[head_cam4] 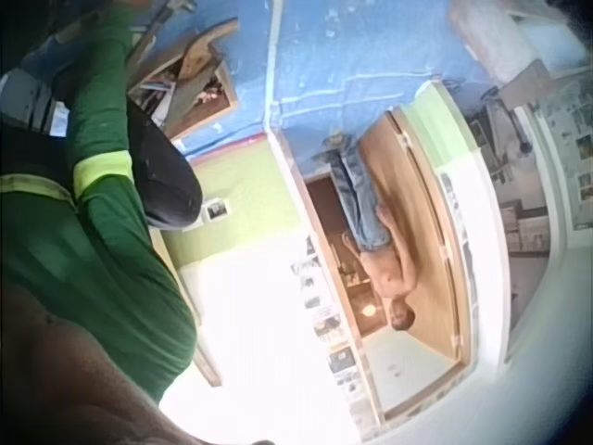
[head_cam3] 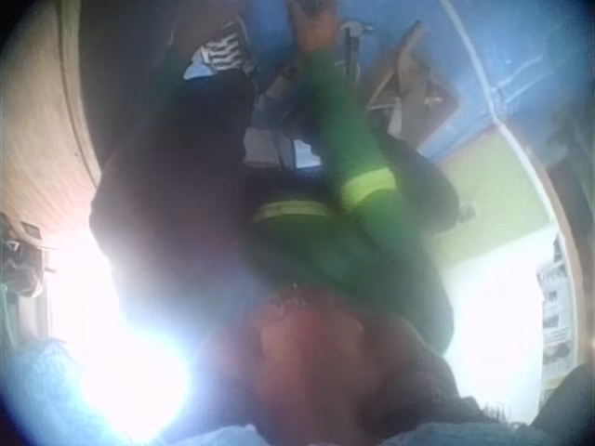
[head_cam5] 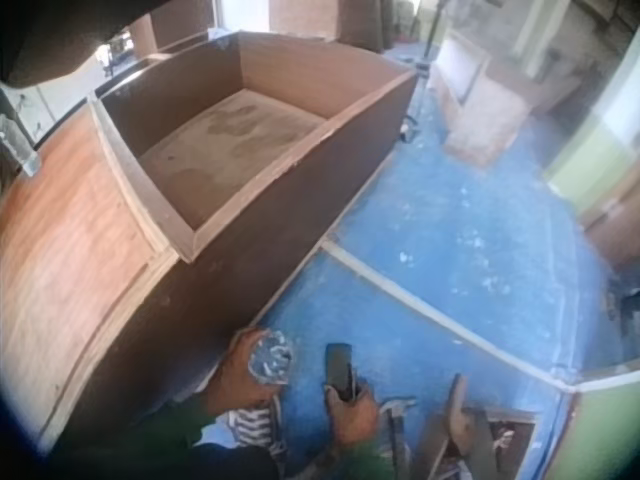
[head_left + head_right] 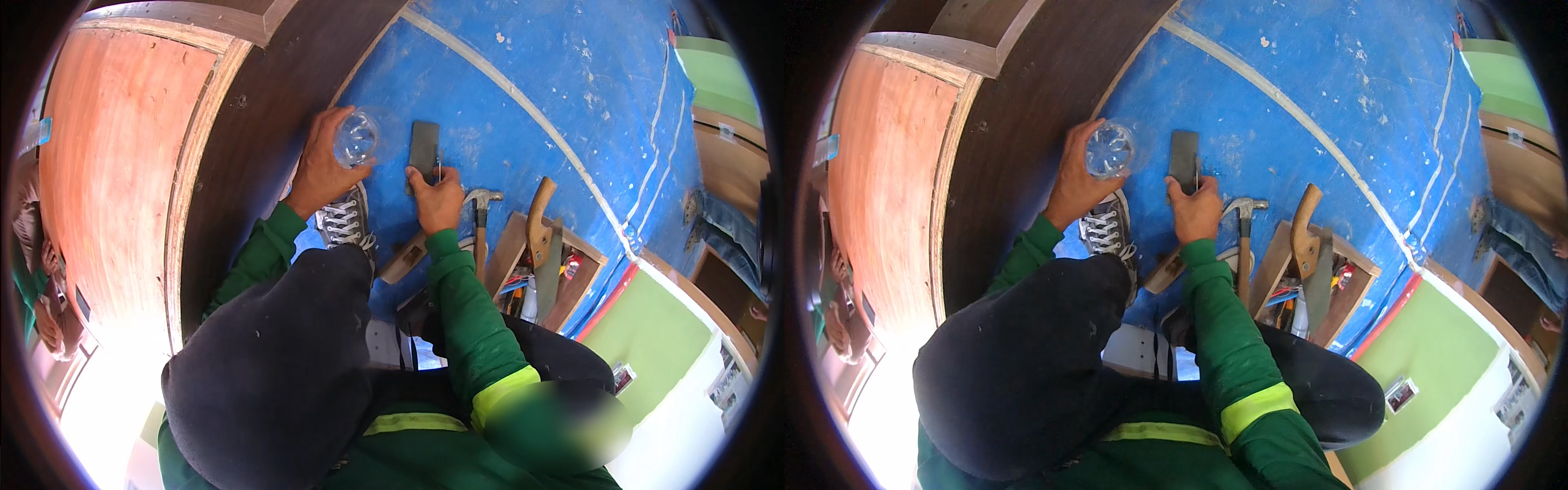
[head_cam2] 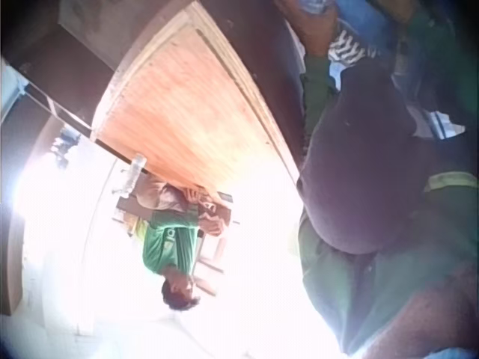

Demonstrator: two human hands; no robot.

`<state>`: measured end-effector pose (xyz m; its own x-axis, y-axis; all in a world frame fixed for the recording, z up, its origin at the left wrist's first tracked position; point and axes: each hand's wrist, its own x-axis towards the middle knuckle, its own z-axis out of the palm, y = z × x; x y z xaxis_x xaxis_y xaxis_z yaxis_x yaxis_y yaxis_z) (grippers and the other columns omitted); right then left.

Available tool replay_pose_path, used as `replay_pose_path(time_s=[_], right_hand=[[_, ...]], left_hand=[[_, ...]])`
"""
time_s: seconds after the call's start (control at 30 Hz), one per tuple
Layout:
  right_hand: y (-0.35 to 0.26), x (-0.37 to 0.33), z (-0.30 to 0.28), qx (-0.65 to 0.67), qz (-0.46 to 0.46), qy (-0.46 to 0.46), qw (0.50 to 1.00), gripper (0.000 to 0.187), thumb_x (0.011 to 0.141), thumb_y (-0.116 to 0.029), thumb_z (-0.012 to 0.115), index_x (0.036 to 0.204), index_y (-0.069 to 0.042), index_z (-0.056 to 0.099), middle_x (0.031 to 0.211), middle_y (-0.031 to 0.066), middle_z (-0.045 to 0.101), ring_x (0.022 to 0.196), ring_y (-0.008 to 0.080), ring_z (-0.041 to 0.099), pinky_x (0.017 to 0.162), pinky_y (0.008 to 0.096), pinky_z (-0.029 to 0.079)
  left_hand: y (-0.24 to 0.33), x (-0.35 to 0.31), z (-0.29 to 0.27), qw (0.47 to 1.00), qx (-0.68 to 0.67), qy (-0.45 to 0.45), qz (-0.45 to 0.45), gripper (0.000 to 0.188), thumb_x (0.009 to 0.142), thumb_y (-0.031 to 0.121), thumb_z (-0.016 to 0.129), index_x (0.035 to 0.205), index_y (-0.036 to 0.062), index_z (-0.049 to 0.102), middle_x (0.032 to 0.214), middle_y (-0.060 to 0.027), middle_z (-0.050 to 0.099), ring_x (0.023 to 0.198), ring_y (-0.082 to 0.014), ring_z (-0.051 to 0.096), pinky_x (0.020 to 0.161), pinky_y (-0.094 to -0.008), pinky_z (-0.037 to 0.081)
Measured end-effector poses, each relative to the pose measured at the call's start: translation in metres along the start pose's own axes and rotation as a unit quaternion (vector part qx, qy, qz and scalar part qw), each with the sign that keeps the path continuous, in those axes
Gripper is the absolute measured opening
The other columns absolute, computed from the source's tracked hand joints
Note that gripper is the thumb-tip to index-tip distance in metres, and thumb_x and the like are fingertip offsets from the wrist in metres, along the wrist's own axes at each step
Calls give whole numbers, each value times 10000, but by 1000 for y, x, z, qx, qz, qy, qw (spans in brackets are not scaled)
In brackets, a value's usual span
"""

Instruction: The person sits on the floor and uses a hammer to tap a small white wooden block, repeatedly adjusting its position. They then use a sanding block to smooth the edges of the wood. Another person in the background is sanding a large wooden panel.

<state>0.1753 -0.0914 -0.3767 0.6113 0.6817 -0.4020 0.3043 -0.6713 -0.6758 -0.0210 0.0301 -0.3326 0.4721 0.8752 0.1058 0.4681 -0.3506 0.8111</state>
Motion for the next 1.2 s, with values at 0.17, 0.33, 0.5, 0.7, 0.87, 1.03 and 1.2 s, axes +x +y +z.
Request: replay_pose_path(time_s=[0.17, 0.33, 0.5, 0.7, 0.87, 1.03, 1.2], right_hand=[[-7, 1, -11, 16, -5, 2, 1000, 569, 1011, -532, 655, 1078, 34, 657, 885, 278, 718, 840, 455, 707, 750, 553, 525], [-9, 17, -23, 42, -79, -2, 996, 482, 1139, -439, 445, 1102, -5, 651, 818, 276, 657, 745, 476, 640, 676, 574, 457], [-11, 20, -24, 55, -56, -7, 997, 502, 1130, -482, 463, 1169, -6, 617, 800, 238, 665, 737, 430, 654, 677, 546, 480], [6, 23, -14, 128, -36, 0, 991, 484, 1117, -467, 524, 1195, 5, 600, 869, 185, 679, 773, 297, 649, 719, 475, 510], [15, 27, -16, 134, -32, -3, 991, 499, 1108, -468, 542, 1201, 20, 598, 930, 195, 687, 831, 283, 655, 769, 455, 522], [17, 27, -13, 137, -49, 3, 989, 507, 1106, -468, 542, 1201, 26, 598, 957, 213, 698, 853, 309, 674, 789, 465, 529], [12, 23, -14, 122, -36, -14, 992, 521, 1110, -477, 525, 1219, 29, 588, 952, 228, 698, 861, 339, 685, 784, 487, 529]], left_hand=[[-2, 1, 2, 999, 19, -26, 3, 836, 747, 106, 891, 1483, 51, 497, 1407, -198, 505, 1330, -380, 525, 1141, -465, 436], [2, 6, 5, 995, 78, -55, 14, 827, 753, 118, 861, 1499, 72, 507, 1408, -195, 504, 1342, -400, 492, 1147, -494, 414], [4, 12, 8, 990, 120, -71, 24, 791, 754, 162, 825, 1487, 105, 531, 1380, -182, 516, 1323, -402, 492, 1131, -516, 406], [9, 18, 13, 984, 146, -93, 46, 758, 759, 181, 795, 1467, 86, 540, 1338, -176, 539, 1294, -385, 512, 1100, -509, 420], [14, 24, 10, 981, 106, -162, 13, 778, 741, 183, 800, 1463, 58, 538, 1311, -175, 552, 1257, -390, 530, 1068, -497, 451], [19, 25, 15, 972, 123, -200, -3, 788, 730, 176, 815, 1451, 21, 538, 1266, -189, 551, 1194, -403, 542, 1048, -482, 474], [18, 25, 17, 970, 138, -201, -10, 791, 718, 174, 815, 1444, 20, 543, 1267, -187, 553, 1191, -407, 545, 1043, -489, 478]])
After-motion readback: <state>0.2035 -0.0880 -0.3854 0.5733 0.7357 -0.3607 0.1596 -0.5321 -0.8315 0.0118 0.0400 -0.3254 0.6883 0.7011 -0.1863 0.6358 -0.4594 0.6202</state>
